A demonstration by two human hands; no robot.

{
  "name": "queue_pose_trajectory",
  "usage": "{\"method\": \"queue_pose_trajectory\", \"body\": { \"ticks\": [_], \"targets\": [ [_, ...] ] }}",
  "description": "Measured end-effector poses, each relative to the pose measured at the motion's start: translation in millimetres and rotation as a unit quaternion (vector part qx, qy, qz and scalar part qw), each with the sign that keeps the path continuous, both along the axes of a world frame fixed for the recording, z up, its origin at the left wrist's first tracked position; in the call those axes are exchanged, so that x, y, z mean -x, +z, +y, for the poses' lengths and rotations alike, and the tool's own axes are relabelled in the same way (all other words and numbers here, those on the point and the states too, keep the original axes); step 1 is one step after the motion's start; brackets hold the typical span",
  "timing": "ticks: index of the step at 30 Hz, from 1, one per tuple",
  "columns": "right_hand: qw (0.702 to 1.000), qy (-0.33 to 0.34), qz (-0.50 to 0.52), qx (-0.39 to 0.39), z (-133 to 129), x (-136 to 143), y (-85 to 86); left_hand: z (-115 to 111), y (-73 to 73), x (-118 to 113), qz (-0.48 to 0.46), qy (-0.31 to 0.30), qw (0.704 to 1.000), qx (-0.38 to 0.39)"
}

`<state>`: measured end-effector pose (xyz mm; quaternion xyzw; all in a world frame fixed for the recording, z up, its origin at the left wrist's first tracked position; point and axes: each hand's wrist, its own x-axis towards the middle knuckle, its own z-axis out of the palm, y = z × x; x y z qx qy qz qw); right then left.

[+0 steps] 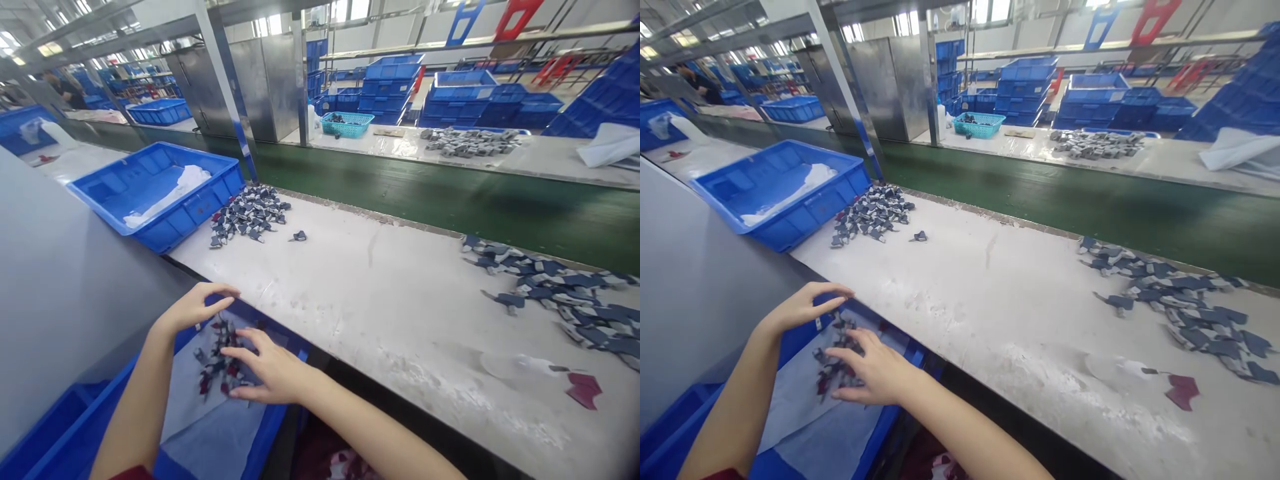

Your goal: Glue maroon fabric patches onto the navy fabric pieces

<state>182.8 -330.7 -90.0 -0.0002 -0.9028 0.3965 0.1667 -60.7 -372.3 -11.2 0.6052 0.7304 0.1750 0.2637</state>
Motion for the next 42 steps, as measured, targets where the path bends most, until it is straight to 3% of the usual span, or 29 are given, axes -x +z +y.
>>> {"method": "queue_pose_trajectory", "body": {
  "ticks": [3, 6, 9, 12, 16, 20, 22, 24, 28, 31, 33, 35, 39, 40, 42],
  "targets": [
    [0.998, -0.041, 0.044, 0.033, 7.0, -39.9, 5.4, 38.1, -9.5, -10.7, 0.041, -0.002, 0.996, -0.08],
    [0.982, -0.163, 0.093, 0.034, 12.6, -92.1, 6.7, 100.8, -31.7, -23.5, 0.087, 0.009, 0.985, -0.147],
    [0.937, -0.321, 0.137, -0.008, 13.1, -146.6, 2.0, 163.1, -53.6, -33.0, 0.107, 0.024, 0.981, -0.161],
    [0.876, -0.455, 0.149, -0.065, 9.3, -194.0, -4.9, 204.7, -66.1, -37.7, 0.117, 0.028, 0.979, -0.162],
    [0.794, -0.571, 0.154, -0.14, 8.1, -239.4, -8.9, 221.9, -70.2, -41.4, 0.124, 0.016, 0.98, -0.157],
    [0.671, -0.687, 0.15, -0.232, 21.5, -266.5, -6.8, 215.6, -65.3, -40.6, 0.138, 0.008, 0.976, -0.17],
    [0.629, -0.721, 0.139, -0.255, 31.8, -274.9, -5.4, 211.2, -56.2, -33.2, 0.154, 0.029, 0.97, -0.186],
    [0.63, -0.722, 0.137, -0.25, 41.5, -280.2, -5.4, 208.0, -40.4, -20.1, 0.173, 0.07, 0.96, -0.208],
    [0.69, -0.685, 0.119, -0.201, 53.1, -284.4, -13.6, 207.7, 1.8, 5.9, 0.199, 0.185, 0.923, -0.274],
    [0.714, -0.666, 0.076, -0.203, 56.1, -285.0, -25.2, 216.6, 20.3, -1.3, 0.196, 0.262, 0.879, -0.348],
    [0.723, -0.655, 0.056, -0.212, 57.5, -284.7, -31.3, 229.8, 18.6, -26.5, 0.186, 0.248, 0.871, -0.38],
    [0.722, -0.657, 0.044, -0.21, 59.2, -283.3, -33.8, 249.3, 7.1, -67.5, 0.175, 0.173, 0.888, -0.389],
    [0.713, -0.679, 0.029, -0.17, 60.4, -277.7, -32.6, 299.9, -27.2, -182.1, 0.138, -0.033, 0.922, -0.361],
    [0.713, -0.682, 0.032, -0.163, 59.6, -276.3, -32.5, 313.3, -35.1, -213.7, 0.127, -0.12, 0.929, -0.327],
    [0.71, -0.685, 0.039, -0.158, 56.9, -273.9, -33.1, 340.2, -48.2, -274.4, 0.113, -0.225, 0.921, -0.296]
  ]
}}
